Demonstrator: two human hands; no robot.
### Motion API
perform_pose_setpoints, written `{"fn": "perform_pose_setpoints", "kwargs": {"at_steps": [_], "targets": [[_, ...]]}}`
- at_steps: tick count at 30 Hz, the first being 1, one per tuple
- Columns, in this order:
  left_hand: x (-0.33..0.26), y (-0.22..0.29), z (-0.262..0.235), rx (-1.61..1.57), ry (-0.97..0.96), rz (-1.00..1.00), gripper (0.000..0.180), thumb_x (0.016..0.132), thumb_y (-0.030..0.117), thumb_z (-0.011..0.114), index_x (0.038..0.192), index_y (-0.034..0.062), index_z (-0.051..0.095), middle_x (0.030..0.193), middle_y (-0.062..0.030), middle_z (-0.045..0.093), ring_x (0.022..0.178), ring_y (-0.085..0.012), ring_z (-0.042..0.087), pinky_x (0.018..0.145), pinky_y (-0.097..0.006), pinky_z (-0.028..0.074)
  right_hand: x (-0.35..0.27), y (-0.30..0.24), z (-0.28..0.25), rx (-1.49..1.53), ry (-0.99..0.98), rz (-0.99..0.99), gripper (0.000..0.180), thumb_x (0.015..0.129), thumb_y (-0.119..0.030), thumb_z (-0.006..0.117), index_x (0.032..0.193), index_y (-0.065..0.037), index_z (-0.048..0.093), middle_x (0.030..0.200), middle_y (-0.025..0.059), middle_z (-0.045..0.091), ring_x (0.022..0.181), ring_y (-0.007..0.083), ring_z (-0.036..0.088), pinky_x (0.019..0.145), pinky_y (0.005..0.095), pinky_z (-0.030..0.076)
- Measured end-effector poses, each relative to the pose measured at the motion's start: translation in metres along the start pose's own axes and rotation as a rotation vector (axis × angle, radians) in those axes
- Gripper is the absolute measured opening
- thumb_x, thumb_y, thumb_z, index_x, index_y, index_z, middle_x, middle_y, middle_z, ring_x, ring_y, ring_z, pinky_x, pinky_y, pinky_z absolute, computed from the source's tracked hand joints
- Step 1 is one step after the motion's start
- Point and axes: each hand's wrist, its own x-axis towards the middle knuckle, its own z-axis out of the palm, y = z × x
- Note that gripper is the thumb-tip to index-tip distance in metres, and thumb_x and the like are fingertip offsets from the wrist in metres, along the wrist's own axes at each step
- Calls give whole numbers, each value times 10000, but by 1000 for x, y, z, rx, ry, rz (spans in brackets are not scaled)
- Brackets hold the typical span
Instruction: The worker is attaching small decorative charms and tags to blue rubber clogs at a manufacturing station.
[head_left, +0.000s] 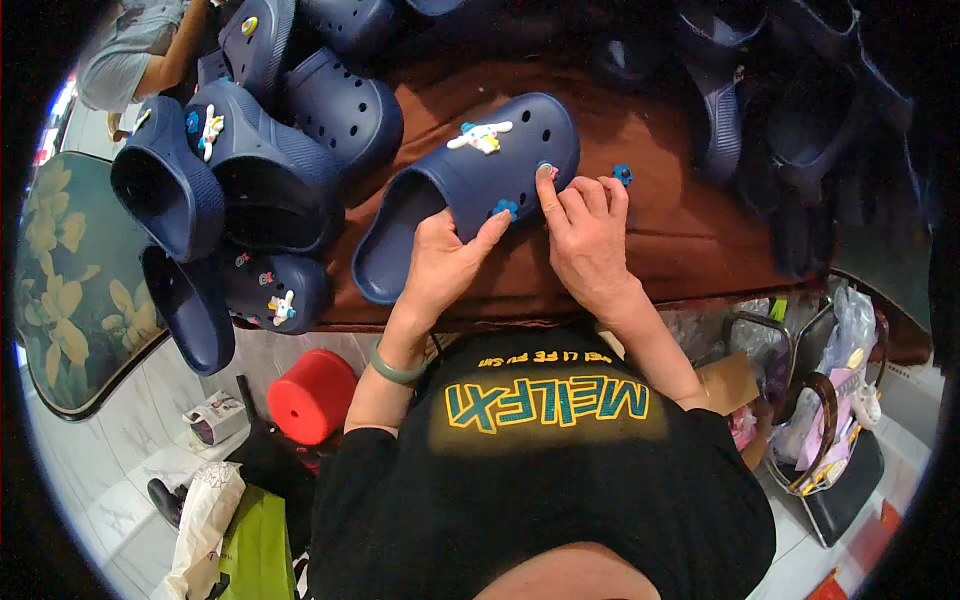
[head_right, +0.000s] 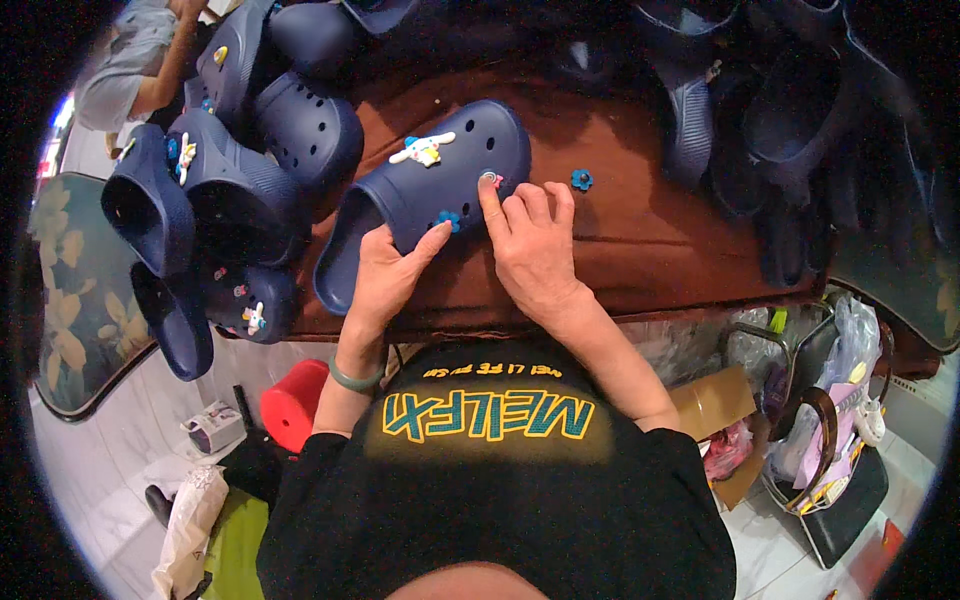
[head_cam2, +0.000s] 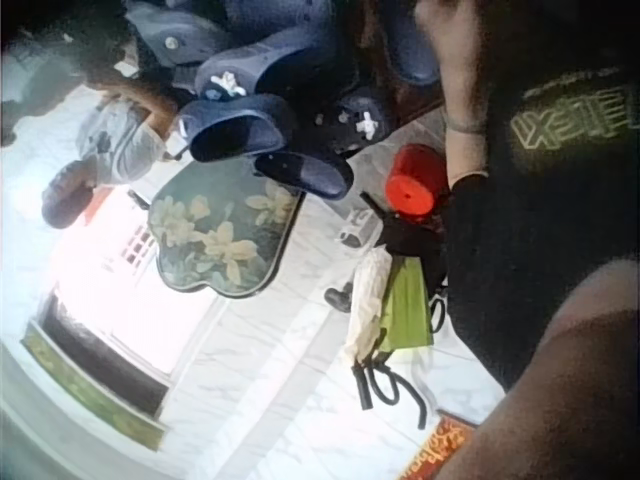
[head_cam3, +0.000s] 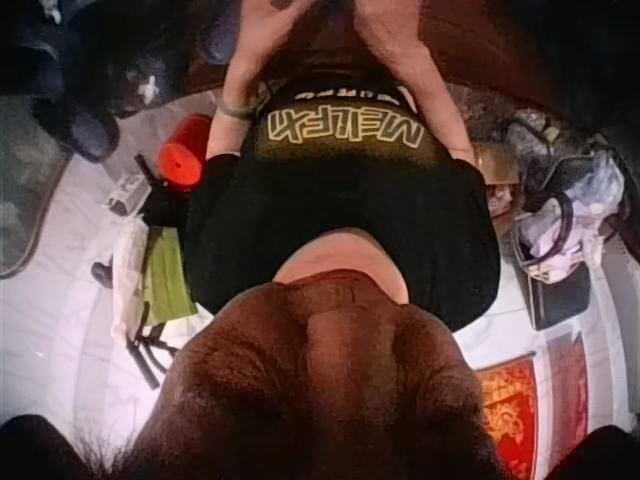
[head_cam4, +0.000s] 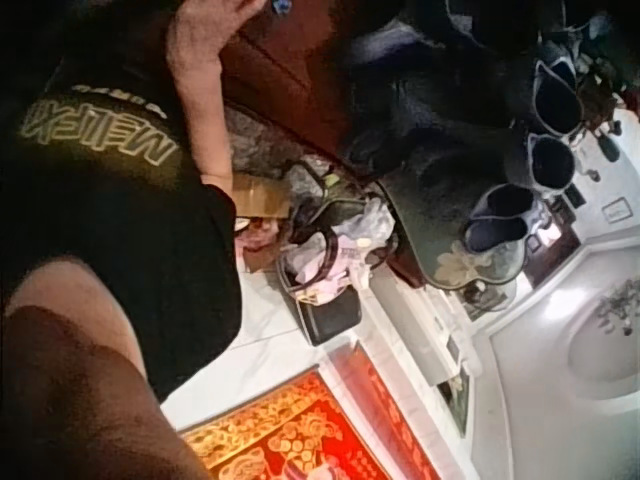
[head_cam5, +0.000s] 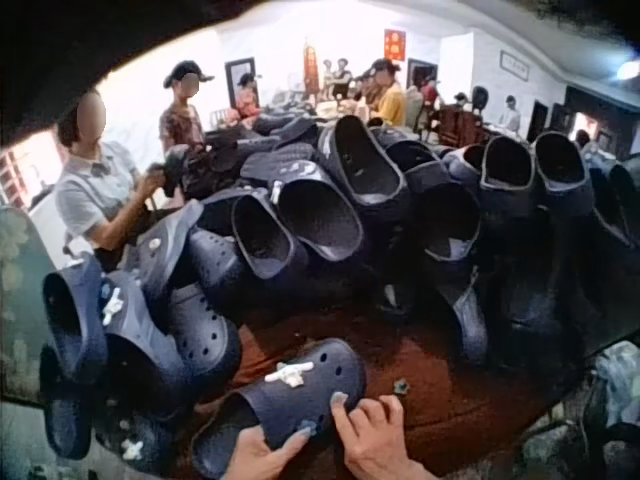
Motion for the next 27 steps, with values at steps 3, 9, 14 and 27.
{"fn": "perform_pose_setpoints", "kwargs": {"at_steps": [3,9,14,27], "targets": [[0,1,0,-37,-9,4,277,861,173,682,1034,-40,643,916,-55,682,815,-87,573,741,-258,485,-5,7,-3,166,31,-17,396,736,-45,602,1131,-49,619,863,63,556,920,240,525,900,449,358],[0,8,-2,35,-10,-4,299,861,192,687,1041,-42,643,930,-52,682,828,-89,579,757,-260,480,-17,65,3,219,176,310,195,821,-113,650,1011,-67,646,931,107,580,896,293,556,796,388,431],[0,5,1,-10,-13,-4,307,858,188,690,1054,-42,641,945,-72,686,852,-97,582,784,-263,474,-27,90,16,236,58,412,244,840,-161,662,1057,-52,636,988,123,571,920,295,560,793,387,453],[2,-8,1,-36,13,45,337,845,204,692,1071,-37,628,966,-132,694,870,-146,629,797,-299,487,8,55,5,814,174,383,173,819,-11,663,986,-52,641,950,63,591,717,140,576,621,245,472]]}}
